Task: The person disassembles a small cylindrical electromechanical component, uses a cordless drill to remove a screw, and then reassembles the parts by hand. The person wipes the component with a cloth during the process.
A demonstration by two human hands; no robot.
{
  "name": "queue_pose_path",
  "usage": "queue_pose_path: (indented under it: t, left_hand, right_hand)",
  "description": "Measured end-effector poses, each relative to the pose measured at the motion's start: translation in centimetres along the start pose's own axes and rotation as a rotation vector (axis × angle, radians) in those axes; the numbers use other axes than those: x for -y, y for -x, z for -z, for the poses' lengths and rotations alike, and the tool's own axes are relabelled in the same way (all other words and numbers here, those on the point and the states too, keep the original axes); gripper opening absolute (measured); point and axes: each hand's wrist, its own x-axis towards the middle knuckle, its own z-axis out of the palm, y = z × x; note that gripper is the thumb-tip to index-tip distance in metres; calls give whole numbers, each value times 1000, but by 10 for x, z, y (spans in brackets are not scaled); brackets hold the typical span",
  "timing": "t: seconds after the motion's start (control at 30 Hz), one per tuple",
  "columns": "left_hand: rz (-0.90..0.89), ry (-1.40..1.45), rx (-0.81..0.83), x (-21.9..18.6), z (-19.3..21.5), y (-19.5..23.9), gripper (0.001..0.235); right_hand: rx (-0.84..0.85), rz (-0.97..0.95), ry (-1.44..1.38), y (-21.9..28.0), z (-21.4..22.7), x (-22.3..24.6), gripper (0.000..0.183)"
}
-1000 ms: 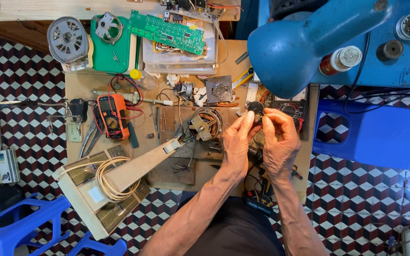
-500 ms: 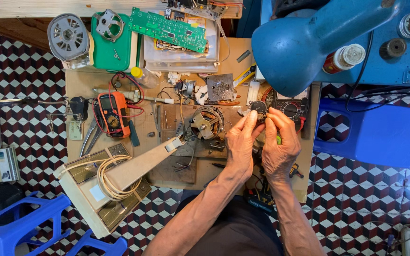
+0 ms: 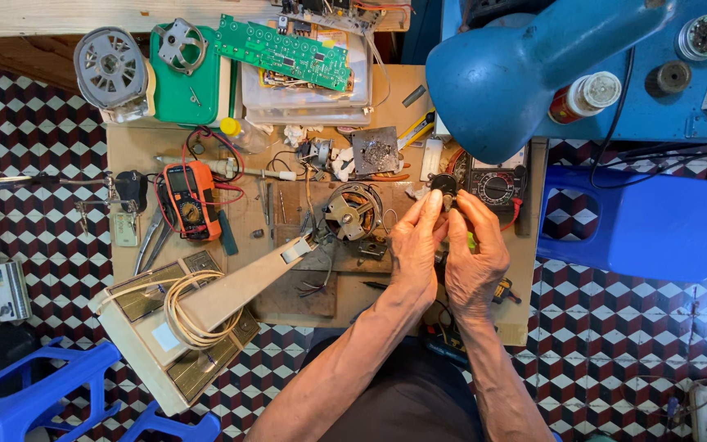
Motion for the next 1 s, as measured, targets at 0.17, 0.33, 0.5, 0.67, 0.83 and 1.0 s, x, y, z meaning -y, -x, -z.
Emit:
queue_pose_path:
  t: [0.17,0.33,0.5,0.67,0.83,1.0]
  left_hand:
    - [8,27,47,-1,-5,5,32]
    - [12,26,65,-4,-10,9,33]
    - [42,-26,24,-7,-11,11,37]
    - [40,-72,-19,-11,-14,12,36]
    - [6,-88,3,-12,-15,14,36]
    - [-16,-117,-10,-10,-15,15,35]
  right_hand:
    - [-23,16,35,-2,2,-2,23]
    - [-16,31,57,-4,4,-5,24]
    - [3,-9,11,-4,4,-7,28]
    - [-15,60,72,-5,4,-7,26]
    - [-26,63,76,-6,3,-4,24]
    - [-49,105,101,-4,3,2,21]
